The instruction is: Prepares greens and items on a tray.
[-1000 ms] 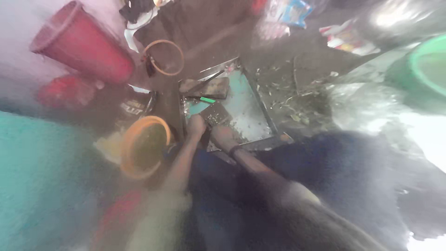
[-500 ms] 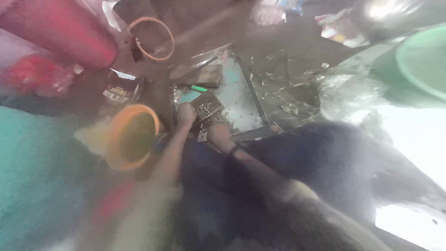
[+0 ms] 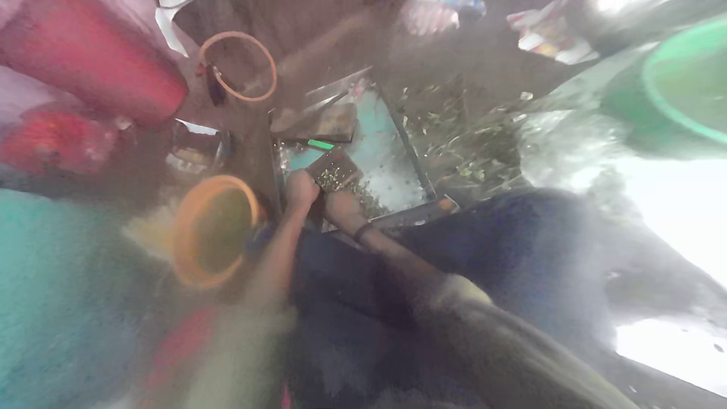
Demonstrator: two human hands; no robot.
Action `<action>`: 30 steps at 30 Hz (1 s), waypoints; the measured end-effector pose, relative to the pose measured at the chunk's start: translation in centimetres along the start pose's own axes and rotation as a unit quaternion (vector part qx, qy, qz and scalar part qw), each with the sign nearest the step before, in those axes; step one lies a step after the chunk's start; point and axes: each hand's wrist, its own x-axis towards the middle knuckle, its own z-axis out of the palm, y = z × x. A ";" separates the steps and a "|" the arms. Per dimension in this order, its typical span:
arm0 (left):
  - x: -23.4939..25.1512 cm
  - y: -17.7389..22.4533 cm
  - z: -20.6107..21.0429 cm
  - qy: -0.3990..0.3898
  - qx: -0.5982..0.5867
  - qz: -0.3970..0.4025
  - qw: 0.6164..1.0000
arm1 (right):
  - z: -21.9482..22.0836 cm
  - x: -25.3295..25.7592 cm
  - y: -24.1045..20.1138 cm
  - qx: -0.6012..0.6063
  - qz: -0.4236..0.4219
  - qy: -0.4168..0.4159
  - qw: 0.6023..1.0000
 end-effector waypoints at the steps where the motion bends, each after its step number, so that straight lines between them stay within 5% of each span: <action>1: 0.4 0.5 -0.3 -0.004 0.006 -0.002 1.000 | 0.1 -0.2 0.2 -0.006 0.004 -0.001 1.000; 30: 1.3 0.4 0.1 -0.005 0.018 -0.029 0.999 | -0.1 -2.3 1.3 -0.037 -0.009 0.007 0.999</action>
